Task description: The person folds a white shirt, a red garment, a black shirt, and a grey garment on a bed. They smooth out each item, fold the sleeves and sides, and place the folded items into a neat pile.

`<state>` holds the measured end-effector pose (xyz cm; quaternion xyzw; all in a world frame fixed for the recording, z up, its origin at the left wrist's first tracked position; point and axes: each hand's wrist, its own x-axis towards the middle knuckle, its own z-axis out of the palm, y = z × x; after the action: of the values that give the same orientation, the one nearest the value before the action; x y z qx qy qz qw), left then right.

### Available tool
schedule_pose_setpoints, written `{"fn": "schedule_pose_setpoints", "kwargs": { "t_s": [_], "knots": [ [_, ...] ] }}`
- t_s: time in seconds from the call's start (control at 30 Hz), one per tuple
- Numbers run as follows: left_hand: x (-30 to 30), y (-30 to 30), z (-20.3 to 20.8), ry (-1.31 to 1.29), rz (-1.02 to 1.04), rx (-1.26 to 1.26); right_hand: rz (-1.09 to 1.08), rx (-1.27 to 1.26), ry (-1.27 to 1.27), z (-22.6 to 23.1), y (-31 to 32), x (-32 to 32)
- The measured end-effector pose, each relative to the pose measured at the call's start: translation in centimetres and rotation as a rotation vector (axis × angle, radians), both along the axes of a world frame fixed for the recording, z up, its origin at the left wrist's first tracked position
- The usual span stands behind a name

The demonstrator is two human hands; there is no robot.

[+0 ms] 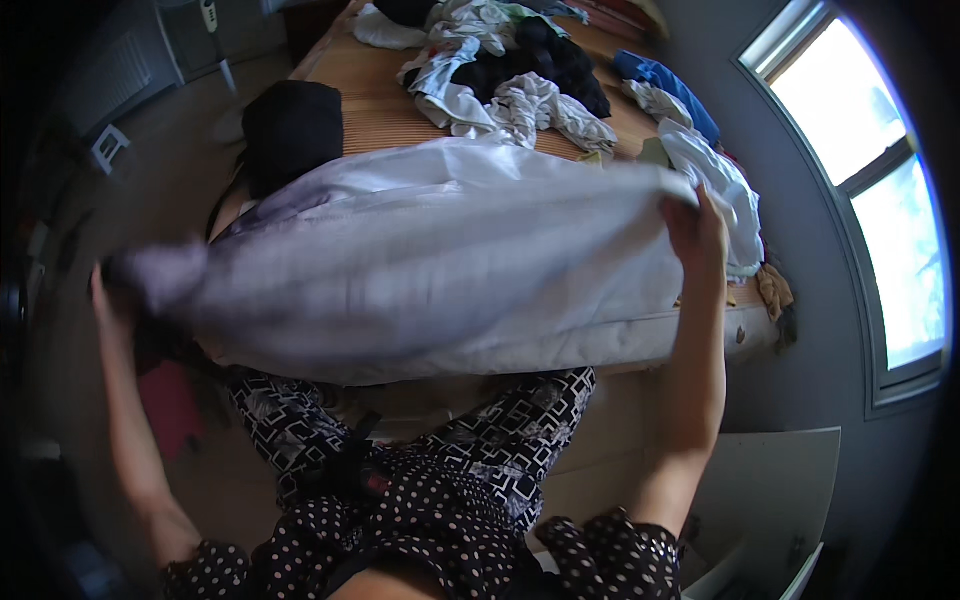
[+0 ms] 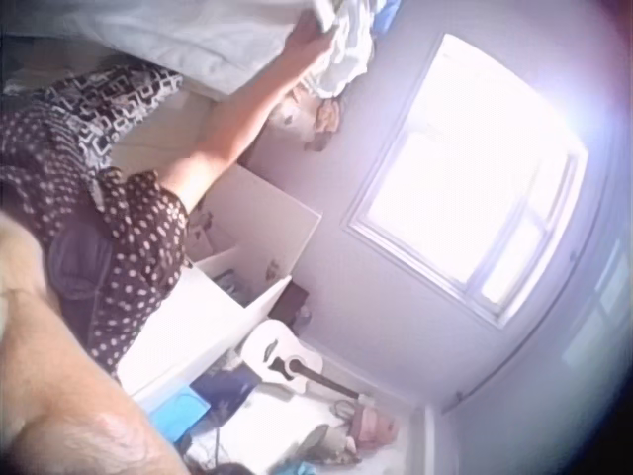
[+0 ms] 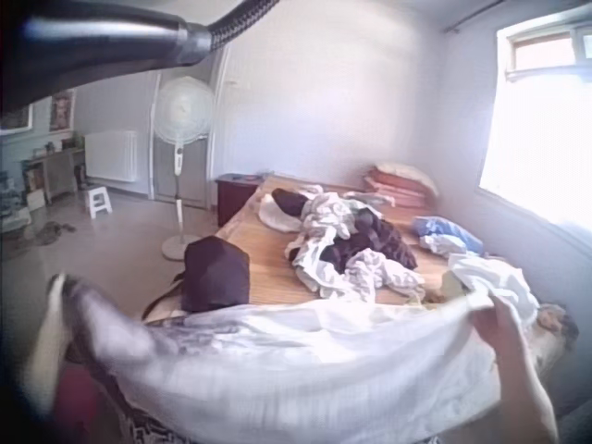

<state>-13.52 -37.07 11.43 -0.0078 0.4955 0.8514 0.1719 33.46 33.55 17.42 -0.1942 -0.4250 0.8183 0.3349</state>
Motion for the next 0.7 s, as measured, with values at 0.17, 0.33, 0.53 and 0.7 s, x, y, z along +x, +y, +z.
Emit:
{"fn": "schedule_pose_setpoints", "kwargs": {
  "t_s": [0.17, 0.33, 0.53, 0.7],
  "knots": [
    [0.1, 8.6, -0.6, 0.183, 0.043, -0.270, -0.306, 0.593, -0.554, -0.6, -4.9, -12.5],
    [2.8, 3.8, -10.1, 0.262, 0.054, -0.843, 0.044, 1.946, -0.916, -13.3, -9.2, -6.5],
    [2.6, -3.3, -20.9, -0.197, 0.091, -0.692, 0.028, 1.753, -1.097, -15.1, -14.0, -3.0],
    [1.3, -0.8, -20.2, -0.450, -0.139, -0.292, 0.043, 1.740, -1.105, -15.4, -13.1, -2.8]
  ]
}}
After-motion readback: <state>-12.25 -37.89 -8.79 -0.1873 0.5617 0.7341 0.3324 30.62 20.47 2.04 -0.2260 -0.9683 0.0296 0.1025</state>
